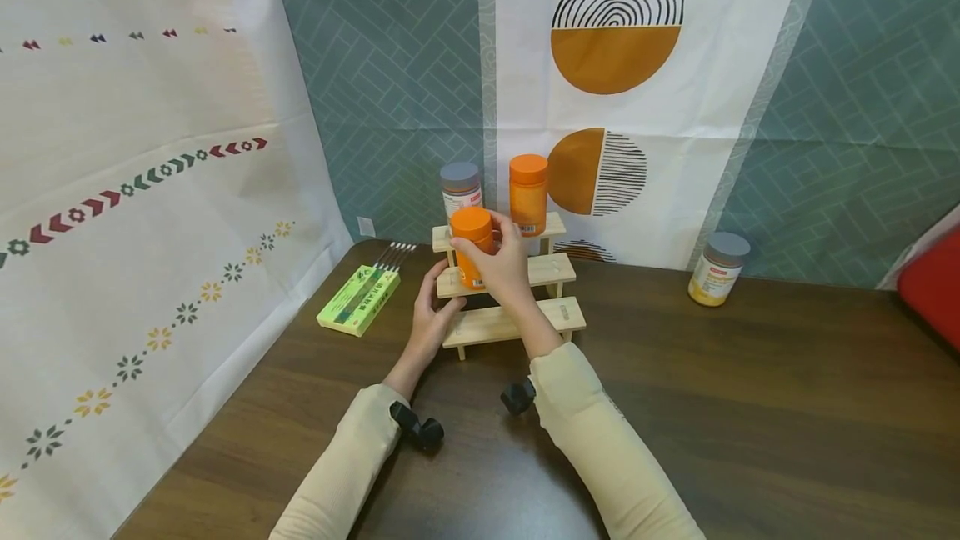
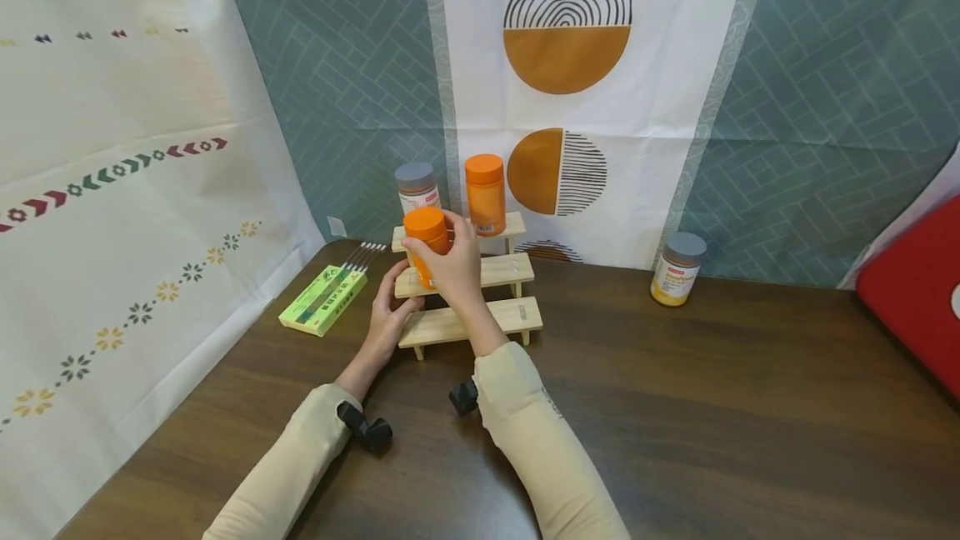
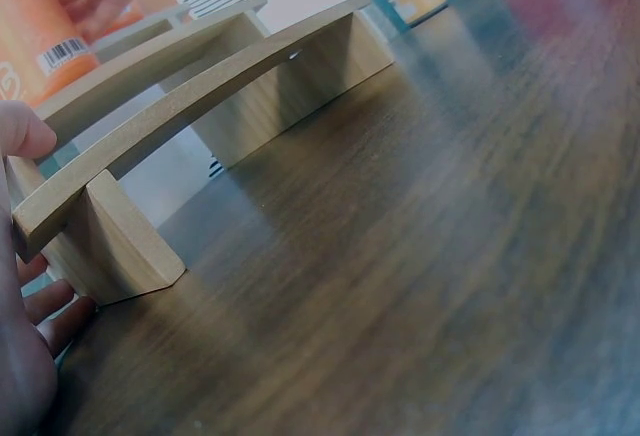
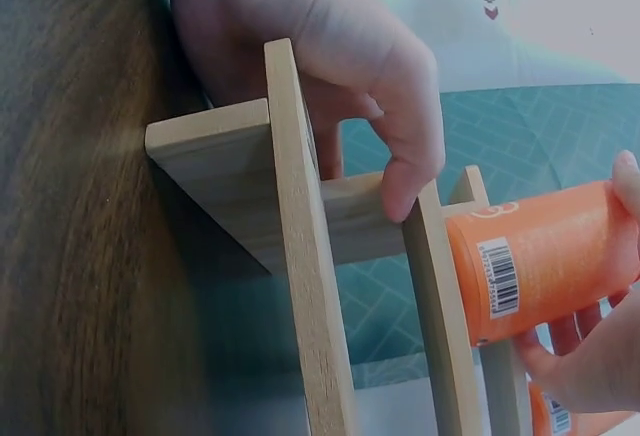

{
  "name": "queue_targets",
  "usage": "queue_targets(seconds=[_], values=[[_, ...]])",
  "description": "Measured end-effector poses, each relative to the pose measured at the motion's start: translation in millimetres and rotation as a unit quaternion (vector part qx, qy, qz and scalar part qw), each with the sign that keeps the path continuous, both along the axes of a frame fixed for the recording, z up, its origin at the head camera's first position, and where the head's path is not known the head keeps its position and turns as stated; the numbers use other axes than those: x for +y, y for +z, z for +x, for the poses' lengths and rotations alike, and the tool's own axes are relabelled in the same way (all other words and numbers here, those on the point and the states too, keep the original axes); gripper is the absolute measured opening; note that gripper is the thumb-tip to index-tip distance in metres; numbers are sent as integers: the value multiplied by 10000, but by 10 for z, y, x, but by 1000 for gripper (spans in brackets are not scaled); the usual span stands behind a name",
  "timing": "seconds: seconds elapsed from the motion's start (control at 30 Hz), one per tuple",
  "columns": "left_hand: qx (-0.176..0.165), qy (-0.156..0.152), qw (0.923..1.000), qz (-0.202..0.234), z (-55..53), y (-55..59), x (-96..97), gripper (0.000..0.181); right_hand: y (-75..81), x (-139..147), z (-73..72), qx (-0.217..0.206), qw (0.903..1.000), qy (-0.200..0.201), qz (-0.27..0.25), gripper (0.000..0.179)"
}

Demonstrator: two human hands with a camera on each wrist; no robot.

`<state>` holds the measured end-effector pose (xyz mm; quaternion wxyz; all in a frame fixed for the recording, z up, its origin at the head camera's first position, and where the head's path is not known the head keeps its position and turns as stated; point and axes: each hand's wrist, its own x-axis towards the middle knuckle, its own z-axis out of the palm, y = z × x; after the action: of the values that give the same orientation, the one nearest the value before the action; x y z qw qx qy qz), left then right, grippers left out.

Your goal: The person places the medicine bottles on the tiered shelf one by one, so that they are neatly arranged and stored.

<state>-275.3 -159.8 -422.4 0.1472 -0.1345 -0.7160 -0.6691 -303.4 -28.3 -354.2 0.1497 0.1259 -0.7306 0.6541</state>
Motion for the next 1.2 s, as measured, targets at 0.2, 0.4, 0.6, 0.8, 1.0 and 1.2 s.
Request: queue_targets(seconds=[0.2, 0.4, 0.6, 0.8, 1.0, 1.2], values=[[-37, 28, 10000, -53, -3, 3, 3, 63, 8, -15, 10, -56, 10000, 3, -19, 65], [-28, 11, 10000, -24, -6, -3, 14, 64, -3, 5, 0, -56, 10000, 24, 40, 67], [-6, -50, 10000, 9, -11, -7, 11, 64, 7, 58, 17, 13, 9995, 163, 256, 76], [8, -17, 10000, -19, -7, 0, 6, 65, 54, 164, 72, 54, 9989, 271, 368, 78], [-6, -34, 10000, -26, -3, -10, 5, 66, 140, 302, 139, 55, 9989, 352, 304, 77], [-38, -37, 10000, -78, 3, -4, -1, 66, 255, 387, 226, 52, 9988, 365, 307, 75]])
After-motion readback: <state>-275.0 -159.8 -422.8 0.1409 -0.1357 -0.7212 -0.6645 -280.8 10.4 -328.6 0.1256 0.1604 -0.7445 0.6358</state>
